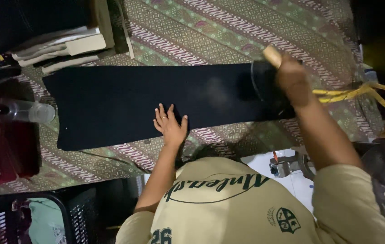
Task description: The person takes a black garment from a laundry basket and lays it flat on a patterned ironing board. They smooth the fabric by hand, spray it with water from a bottle, and then iron it using a steam iron. The person repeatedly adjusts the garment and irons different sections to remove wrinkles.
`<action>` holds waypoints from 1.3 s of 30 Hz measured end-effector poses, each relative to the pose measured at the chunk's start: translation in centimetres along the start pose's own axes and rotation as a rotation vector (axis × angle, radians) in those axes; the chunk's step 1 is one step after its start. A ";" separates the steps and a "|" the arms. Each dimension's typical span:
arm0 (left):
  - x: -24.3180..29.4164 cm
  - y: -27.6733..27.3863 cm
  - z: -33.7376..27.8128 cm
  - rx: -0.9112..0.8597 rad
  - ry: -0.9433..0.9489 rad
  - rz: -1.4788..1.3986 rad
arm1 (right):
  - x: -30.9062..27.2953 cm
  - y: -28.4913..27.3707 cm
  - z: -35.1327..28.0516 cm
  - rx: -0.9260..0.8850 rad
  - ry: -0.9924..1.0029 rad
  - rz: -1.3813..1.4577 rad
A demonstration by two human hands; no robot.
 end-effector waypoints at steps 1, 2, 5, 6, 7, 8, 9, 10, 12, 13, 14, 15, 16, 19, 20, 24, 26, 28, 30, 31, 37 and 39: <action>-0.5 -0.2 0.0 0.059 -0.009 0.008 | -3.5 6.6 -3.1 -0.690 0.112 0.566; -1.1 -0.3 0.0 0.119 -0.015 0.015 | -9.1 10.7 -7.4 -1.381 0.244 1.126; -1.4 -3.2 0.3 0.204 -0.029 -0.017 | -7.0 9.7 -5.0 -1.394 0.192 1.185; -1.3 -3.7 0.4 0.200 -0.027 -0.018 | -6.0 8.3 -5.1 -1.399 0.195 1.181; -1.1 -4.5 0.6 0.235 -0.009 -0.003 | -5.2 6.4 -4.6 -1.335 0.215 1.386; -0.9 -5.2 1.0 0.275 0.006 0.012 | -4.4 4.7 -3.6 -1.252 0.232 1.589; -1.3 -5.0 1.3 0.277 0.007 0.010 | -2.5 2.4 -2.4 -1.249 0.232 1.588; -1.9 -4.7 1.2 0.259 -0.024 -0.042 | -1.2 -0.1 -1.8 -1.326 0.075 1.440; -3.2 -3.5 1.1 0.240 -0.061 -0.093 | 1.4 -4.0 -1.2 -1.388 -0.085 1.285; -3.7 -2.6 0.9 0.215 -0.062 -0.038 | 2.1 -6.1 -1.1 -1.367 -0.215 1.359; -4.3 -1.8 1.0 0.192 -0.058 0.018 | 2.9 -8.1 -1.0 -1.339 -0.342 1.431; -3.9 -1.8 0.9 0.194 -0.060 0.021 | 1.2 -8.1 -3.3 -1.335 -0.344 1.434; -3.6 -1.7 0.9 0.159 -0.074 0.032 | 0.5 -8.4 -3.8 -0.893 -0.282 1.343; -3.5 -1.4 0.9 0.085 -0.094 0.063 | -1.8 -6.6 -3.3 -0.847 -0.193 1.411; -3.5 -1.1 0.9 0.045 -0.097 0.080 | -3.3 -5.3 -3.4 -1.246 -0.165 1.574; -4.2 -1.1 0.7 0.038 -0.091 0.134 | -11.4 -0.5 0.3 -1.128 -0.141 1.334; -4.6 -1.0 0.8 0.039 -0.081 0.136 | -15.2 3.6 1.3 -1.322 0.060 1.250; -5.6 -0.7 0.6 0.050 -0.091 0.106 | -12.5 0.8 5.6 -0.894 0.373 0.975; -6.2 -1.5 0.5 0.054 -0.097 0.078 | -6.5 -2.3 9.0 -0.471 0.647 0.668; -6.2 -2.4 0.6 0.076 -0.098 0.026 | -6.6 -1.6 9.7 -0.917 0.304 1.032; -5.8 -4.9 1.4 0.182 0.008 -0.019 | -1.5 -9.6 5.2 -1.619 -0.136 1.494; -5.5 -5.1 2.0 0.191 -0.003 -0.048 | -0.8 -11.6 3.3 -1.403 -0.288 1.500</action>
Point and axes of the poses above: each hand's wrist, its own z-axis towards the middle knuckle, its own y-axis out of the palm, x = y × z, the point moved 6 cm from there along z, towards the middle knuckle, and after that the axes turned 9 degrees about y, right-handed, at the moved point
